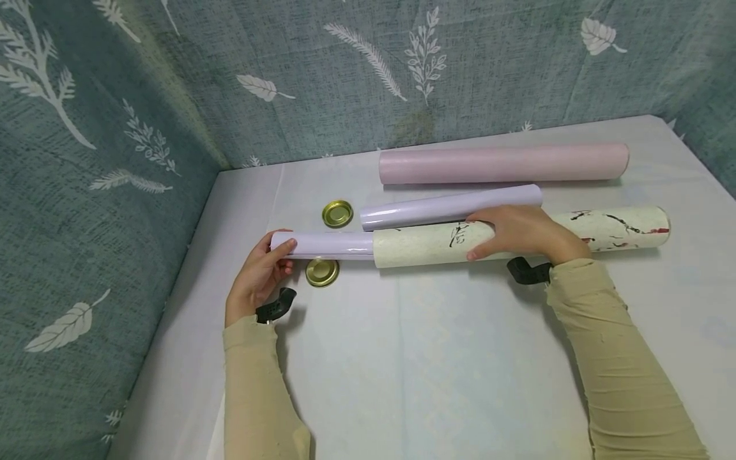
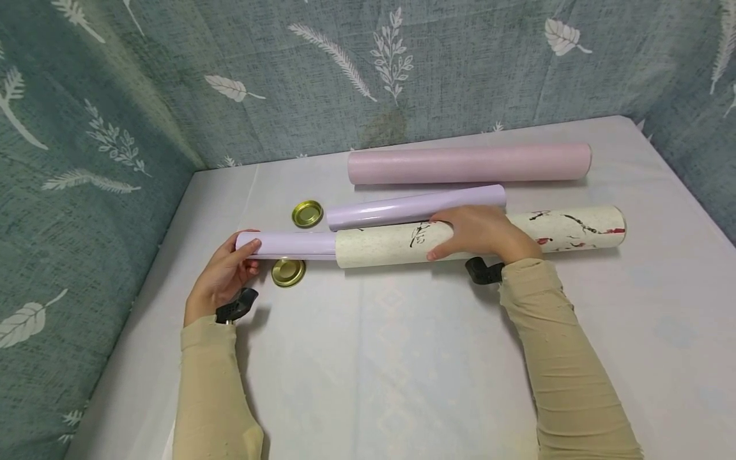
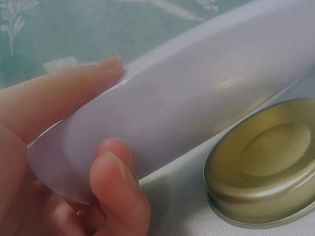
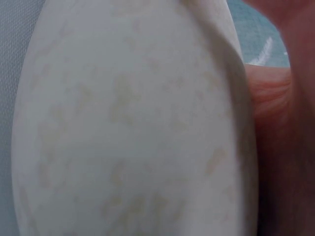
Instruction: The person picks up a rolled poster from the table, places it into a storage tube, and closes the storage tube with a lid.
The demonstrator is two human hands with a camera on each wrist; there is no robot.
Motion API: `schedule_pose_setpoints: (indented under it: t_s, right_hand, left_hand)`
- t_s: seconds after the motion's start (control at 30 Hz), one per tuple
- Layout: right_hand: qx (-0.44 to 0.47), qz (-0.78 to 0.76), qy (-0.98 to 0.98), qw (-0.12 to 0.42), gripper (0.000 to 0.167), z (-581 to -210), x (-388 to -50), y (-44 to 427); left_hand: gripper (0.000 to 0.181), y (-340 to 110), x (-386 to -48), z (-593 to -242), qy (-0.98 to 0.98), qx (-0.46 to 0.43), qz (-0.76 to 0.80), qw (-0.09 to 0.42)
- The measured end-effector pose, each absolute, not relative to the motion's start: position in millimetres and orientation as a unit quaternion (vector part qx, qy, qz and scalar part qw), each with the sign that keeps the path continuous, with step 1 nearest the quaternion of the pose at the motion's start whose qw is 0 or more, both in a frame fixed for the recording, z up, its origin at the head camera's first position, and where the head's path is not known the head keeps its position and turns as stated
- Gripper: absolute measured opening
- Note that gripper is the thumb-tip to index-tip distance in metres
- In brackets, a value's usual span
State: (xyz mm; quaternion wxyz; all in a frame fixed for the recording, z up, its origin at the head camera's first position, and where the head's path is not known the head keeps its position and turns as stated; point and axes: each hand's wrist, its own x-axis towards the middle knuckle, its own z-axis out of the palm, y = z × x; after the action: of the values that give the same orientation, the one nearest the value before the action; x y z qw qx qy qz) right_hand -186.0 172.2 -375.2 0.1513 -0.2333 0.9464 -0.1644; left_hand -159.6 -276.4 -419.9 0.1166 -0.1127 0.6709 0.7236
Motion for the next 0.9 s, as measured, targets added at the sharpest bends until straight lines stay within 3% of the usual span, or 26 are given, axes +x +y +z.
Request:
schedule_pose_setpoints:
  t_s: [0.5,0.9]
  right_hand:
    - [-0.231,-0.159,0.949,0.142,0.089,-376.1,-188.0,173.3]
    - [-0.231,-0.157,0.949,0.148,0.089,-375.7,-187.2,172.1]
  left_hand:
    - [0.069,-273.5,-160.8,-418.4,0.707,-0.124,0.685,0.128]
    - [0.057,-268.7,-162.1,-417.5,0.744,-0.123,0.642,0.137]
